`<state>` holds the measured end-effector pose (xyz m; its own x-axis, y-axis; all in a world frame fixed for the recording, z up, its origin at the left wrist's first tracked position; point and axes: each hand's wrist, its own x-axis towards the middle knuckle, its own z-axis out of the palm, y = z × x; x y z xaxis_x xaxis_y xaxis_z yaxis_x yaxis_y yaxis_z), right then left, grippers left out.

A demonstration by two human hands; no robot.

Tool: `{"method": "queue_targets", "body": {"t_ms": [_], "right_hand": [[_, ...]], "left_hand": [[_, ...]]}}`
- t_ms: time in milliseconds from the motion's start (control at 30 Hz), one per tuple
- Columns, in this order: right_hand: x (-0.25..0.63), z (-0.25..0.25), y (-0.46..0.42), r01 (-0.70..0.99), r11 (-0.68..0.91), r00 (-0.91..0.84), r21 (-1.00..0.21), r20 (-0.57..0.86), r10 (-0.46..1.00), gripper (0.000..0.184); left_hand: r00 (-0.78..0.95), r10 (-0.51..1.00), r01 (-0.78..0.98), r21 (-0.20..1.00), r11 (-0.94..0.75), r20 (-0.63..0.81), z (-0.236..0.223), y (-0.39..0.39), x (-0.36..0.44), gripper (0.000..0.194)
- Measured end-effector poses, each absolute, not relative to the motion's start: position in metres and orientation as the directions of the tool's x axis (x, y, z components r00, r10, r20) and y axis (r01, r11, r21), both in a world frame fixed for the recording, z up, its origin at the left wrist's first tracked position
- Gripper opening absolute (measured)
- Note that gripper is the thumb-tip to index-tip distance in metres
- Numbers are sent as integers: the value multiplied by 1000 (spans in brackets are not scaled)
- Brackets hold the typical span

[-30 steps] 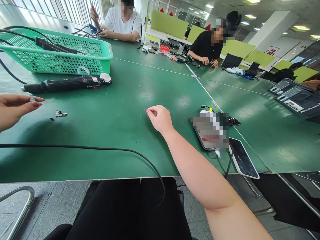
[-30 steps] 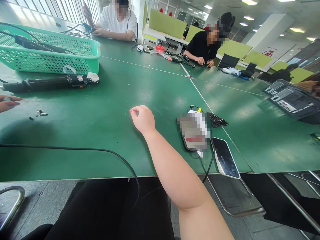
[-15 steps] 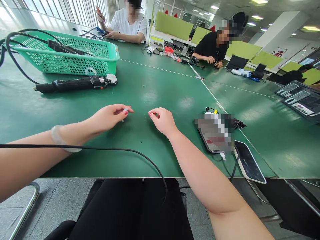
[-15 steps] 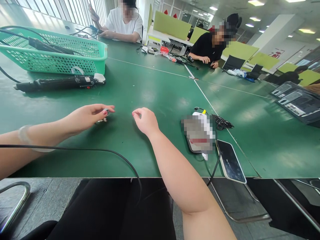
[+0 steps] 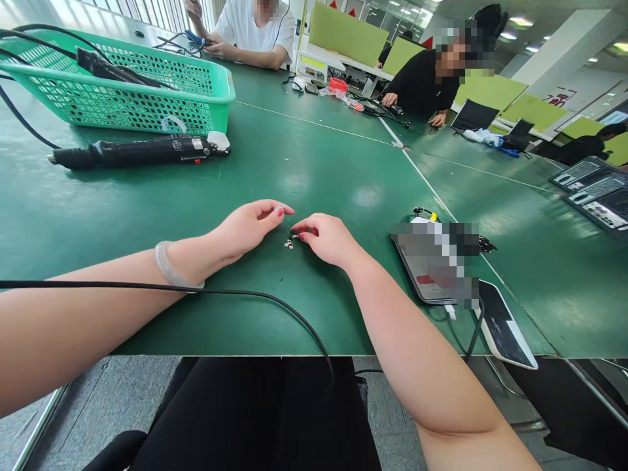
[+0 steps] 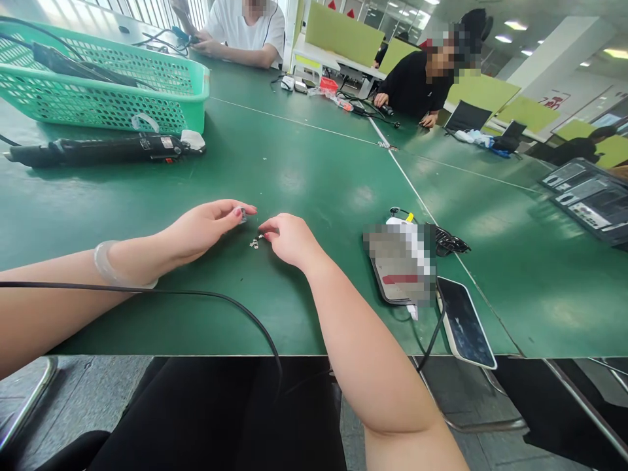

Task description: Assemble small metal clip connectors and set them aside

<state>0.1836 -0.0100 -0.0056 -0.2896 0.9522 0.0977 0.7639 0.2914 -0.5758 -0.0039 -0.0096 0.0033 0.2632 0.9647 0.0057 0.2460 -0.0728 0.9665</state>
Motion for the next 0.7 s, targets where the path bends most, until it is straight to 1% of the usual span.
{"method": "queue_targets", "body": {"t_ms": [67,133,233,333,433,567,633,700], "right_hand": [[181,-4,-12,761,314,-325,-567,87,942,25],[179,-4,-13,759,334,-341,-559,97,935,21],[176,-5,-13,757,362,-348,-544,132,928,12],[175,-7,-13,741,361,-337,-566,151,929,15],[174,-6,-13,687,340,-288,-642,189,939,20],[172,-1,-16,590,333,-168,-736,292,942,23],[170,2,-17,471,278,-110,-837,257,960,19],[167,4,-18,334,196,-86,-922,177,980,15]], "left_hand": [[382,924,134,990,-34,-20,1,-10,1,31],[436,900,22,1000,7,-16,-2,-8,2,32],[405,914,-78,997,0,32,-7,-3,-2,28],[356,934,-119,992,29,16,-8,1,-8,24],[338,941,-160,983,89,-31,-5,1,-10,23],[337,940,-172,978,115,-51,-1,-2,-7,19],[344,937,-155,981,118,-58,-1,-3,-7,16],[343,938,-143,983,112,-57,-2,-2,-7,17]]}}
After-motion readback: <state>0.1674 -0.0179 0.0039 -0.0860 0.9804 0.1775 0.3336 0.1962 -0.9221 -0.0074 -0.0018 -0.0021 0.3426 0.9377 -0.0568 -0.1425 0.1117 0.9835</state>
